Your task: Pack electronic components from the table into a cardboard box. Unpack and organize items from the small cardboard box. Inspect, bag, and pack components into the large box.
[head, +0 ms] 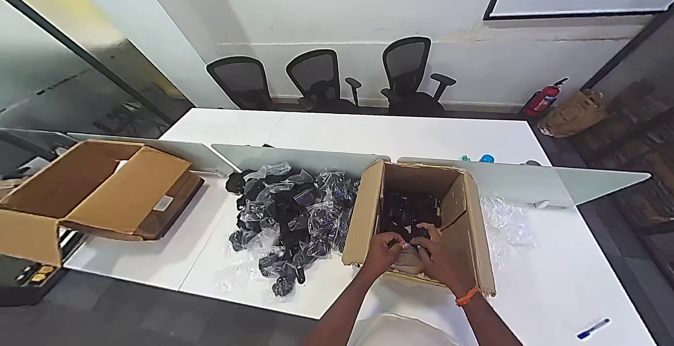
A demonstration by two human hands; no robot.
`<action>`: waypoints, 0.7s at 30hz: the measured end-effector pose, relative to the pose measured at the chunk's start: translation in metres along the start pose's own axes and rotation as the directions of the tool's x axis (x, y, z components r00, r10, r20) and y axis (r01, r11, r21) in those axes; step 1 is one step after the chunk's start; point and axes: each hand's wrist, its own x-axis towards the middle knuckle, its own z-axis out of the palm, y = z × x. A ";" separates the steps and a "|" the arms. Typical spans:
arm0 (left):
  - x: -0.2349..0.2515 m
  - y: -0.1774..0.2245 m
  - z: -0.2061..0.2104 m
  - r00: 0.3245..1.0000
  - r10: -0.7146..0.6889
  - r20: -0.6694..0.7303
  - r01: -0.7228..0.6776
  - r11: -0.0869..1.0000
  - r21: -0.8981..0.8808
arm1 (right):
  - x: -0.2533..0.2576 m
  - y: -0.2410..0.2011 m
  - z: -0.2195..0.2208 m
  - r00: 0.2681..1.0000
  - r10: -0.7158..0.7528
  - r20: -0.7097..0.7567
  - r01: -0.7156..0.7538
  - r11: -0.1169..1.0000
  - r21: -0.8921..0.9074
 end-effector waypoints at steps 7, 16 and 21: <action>0.001 0.000 -0.001 0.998 0.021 0.061 -0.022 0.999 0.027 | -0.003 -0.001 0.010 0.995 0.027 0.094 -0.034 0.997 0.073; 0.003 -0.004 -0.005 0.988 0.056 0.142 -0.047 0.997 -0.067 | -0.008 -0.003 0.011 0.998 0.069 0.010 -0.070 0.997 0.037; 0.003 -0.003 0.000 0.992 0.068 0.104 -0.066 0.998 -0.016 | -0.006 0.005 0.012 0.996 0.085 0.003 -0.085 0.996 0.015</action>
